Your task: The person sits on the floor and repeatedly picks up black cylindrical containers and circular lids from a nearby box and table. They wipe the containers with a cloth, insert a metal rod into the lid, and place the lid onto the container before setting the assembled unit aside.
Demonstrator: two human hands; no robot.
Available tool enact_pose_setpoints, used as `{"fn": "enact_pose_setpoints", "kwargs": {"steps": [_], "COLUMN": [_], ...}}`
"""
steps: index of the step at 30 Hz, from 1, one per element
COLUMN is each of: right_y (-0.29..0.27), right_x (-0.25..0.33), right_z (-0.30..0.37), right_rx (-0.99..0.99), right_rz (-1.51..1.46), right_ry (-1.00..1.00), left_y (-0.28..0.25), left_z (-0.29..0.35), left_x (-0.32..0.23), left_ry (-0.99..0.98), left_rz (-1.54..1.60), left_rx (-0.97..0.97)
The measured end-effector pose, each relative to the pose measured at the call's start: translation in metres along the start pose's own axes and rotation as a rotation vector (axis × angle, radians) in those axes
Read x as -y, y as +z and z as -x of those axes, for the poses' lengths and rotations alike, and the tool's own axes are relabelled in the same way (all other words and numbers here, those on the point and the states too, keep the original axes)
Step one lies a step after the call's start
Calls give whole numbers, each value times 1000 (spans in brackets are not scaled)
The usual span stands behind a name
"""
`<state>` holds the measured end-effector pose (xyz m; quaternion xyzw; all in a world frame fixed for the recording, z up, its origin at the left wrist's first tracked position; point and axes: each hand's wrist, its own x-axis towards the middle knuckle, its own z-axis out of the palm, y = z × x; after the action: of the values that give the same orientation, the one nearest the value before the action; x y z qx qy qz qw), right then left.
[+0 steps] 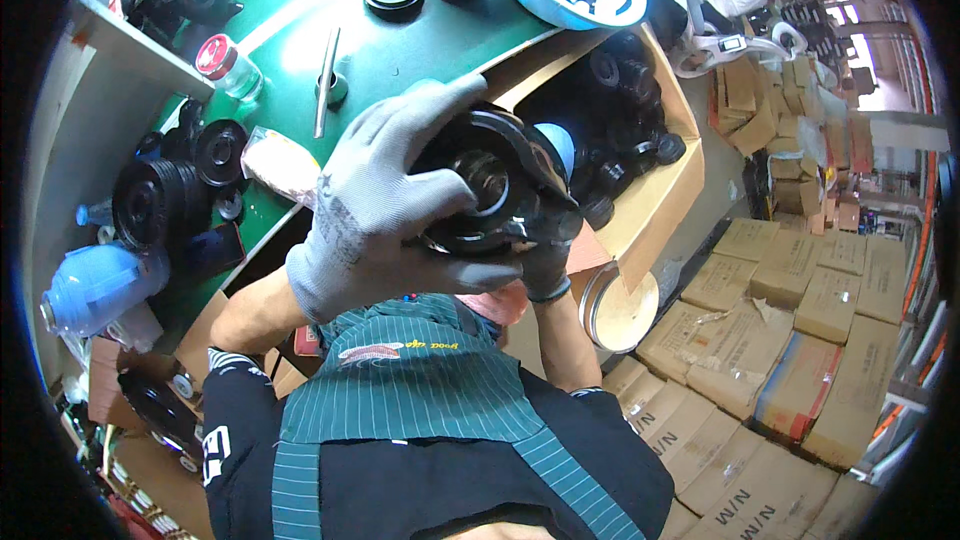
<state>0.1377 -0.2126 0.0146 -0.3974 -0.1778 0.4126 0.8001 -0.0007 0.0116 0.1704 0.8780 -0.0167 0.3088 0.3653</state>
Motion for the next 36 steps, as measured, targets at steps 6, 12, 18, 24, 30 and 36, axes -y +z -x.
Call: {"fn": "enact_pose_setpoints", "kwargs": {"steps": [6,12,18,24,30,36], "right_y": [-12,-5,0,57,54,3], "right_x": [12,13,-3,57,73,-9], "right_z": [-6,13,38,2,-22,5], "right_rx": [-42,-170,-362,-173,5,-263], "right_rz": [-220,22,799,1284,1393,377], "right_ry": [226,63,-465,-777,-867,-290], "left_y": [15,30,49,92,114,41], "left_z": [12,31,32,58,86,43], "left_x": [9,24,43,83,105,61], "left_ry": [32,-55,-255,-881,-792,-172], "left_rz": [-67,108,424,1198,1225,306], "left_rx": [-37,-122,-267,-333,-460,-341]}}
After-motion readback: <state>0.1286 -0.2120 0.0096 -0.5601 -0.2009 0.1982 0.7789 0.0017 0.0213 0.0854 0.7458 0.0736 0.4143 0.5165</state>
